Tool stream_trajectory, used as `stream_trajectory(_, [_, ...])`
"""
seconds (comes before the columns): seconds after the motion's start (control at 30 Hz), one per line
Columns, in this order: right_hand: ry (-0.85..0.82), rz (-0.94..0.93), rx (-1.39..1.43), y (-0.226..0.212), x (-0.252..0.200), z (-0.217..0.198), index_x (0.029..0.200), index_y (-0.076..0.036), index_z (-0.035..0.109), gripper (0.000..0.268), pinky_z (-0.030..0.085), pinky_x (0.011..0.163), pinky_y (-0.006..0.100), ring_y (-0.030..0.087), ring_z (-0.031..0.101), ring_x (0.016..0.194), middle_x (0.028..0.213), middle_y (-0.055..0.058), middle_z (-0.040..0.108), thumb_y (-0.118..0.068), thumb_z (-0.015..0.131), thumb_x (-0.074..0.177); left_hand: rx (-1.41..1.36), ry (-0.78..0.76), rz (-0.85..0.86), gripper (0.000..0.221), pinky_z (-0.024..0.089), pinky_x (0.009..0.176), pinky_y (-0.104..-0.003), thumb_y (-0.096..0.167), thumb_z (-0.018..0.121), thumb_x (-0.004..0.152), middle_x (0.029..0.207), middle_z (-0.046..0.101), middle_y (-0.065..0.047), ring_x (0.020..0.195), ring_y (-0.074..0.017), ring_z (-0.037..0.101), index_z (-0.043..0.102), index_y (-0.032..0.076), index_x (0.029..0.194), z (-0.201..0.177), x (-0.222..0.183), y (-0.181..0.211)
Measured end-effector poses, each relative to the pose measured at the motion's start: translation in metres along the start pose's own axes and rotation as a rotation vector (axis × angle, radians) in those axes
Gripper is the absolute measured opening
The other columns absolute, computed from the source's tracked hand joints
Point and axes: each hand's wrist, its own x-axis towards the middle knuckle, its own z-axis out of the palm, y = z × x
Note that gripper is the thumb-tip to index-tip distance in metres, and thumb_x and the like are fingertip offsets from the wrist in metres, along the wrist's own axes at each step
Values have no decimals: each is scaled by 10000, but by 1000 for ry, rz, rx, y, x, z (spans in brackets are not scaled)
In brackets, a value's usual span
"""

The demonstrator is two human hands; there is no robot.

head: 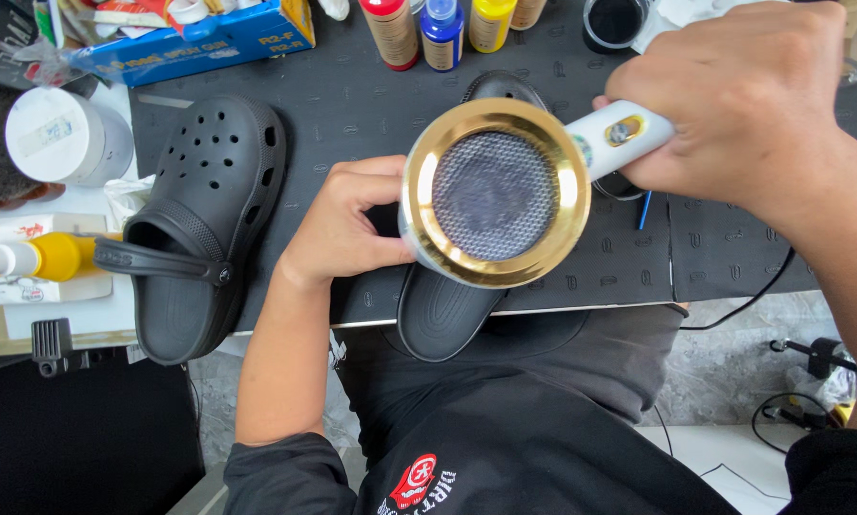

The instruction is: The person applies black liquid to the embossed logo on the heel strap of a black clog using a small paintbrush and then holds a hairdryer over the strap to dry it.

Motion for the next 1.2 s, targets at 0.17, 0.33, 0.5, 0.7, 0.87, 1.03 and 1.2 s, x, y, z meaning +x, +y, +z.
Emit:
stream_trajectory(0.17, [4, -12, 28, -6, 11, -3, 768, -116, 720, 151, 417, 599, 369, 239, 615, 650, 673, 31, 586, -162, 835, 681, 54, 23, -42, 359, 573, 897, -318, 102, 906, 754, 1082, 740, -89, 970, -178, 727, 730, 11, 1054, 0, -5, -9])
stream_trajectory(0.33, [3, -18, -30, -11, 20, -6, 752, -142, 704, 165, 403, 577, 369, 214, 634, 651, 670, 12, 572, -172, 824, 644, 103, 43, -23, 389, 580, 911, -308, 113, 891, 760, 1068, 744, -71, 947, -158, 735, 699, 7, 1081, -1, -7, -16])
stream_trajectory(0.5, [-37, -10, 78, -1, 2, -13, 844, -66, 735, 195, 428, 591, 361, 257, 627, 693, 734, 68, 608, -140, 850, 705, 27, -41, -45, 327, 557, 889, -306, 61, 876, 755, 1034, 720, -75, 945, -185, 709, 742, 4, 1048, -6, -4, -5])
stream_trajectory(0.7, [-155, 91, 50, 12, -43, -17, 834, -26, 723, 217, 406, 619, 380, 262, 590, 628, 698, 104, 565, -163, 892, 830, -22, -71, -2, 361, 573, 859, -291, 55, 911, 737, 1003, 701, -75, 915, -152, 684, 752, 11, 1057, -11, 3, 7])
stream_trajectory(0.87, [-173, 213, 93, 12, -67, -7, 896, -29, 715, 246, 398, 649, 365, 256, 585, 690, 733, 105, 560, -202, 860, 993, -14, -75, -17, 367, 567, 865, -297, 46, 910, 740, 1022, 691, -84, 922, -157, 666, 749, 9, 1067, -8, 3, 7])
stream_trajectory(1.03, [-53, 130, 107, 8, -69, 1, 892, -11, 713, 196, 409, 652, 357, 254, 600, 725, 765, 107, 587, -136, 848, 962, -47, -106, 3, 404, 571, 899, -307, 58, 921, 732, 1040, 700, -79, 964, -181, 683, 741, 13, 1090, -6, 5, 2])
stream_trajectory(1.2, [-83, 181, 110, 2, -83, 2, 818, 2, 709, 213, 431, 608, 380, 282, 594, 610, 709, 144, 602, -93, 894, 861, -47, -100, 9, 389, 562, 913, -315, 62, 922, 735, 1035, 682, -87, 981, -193, 682, 745, 19, 1079, -4, 4, 2])
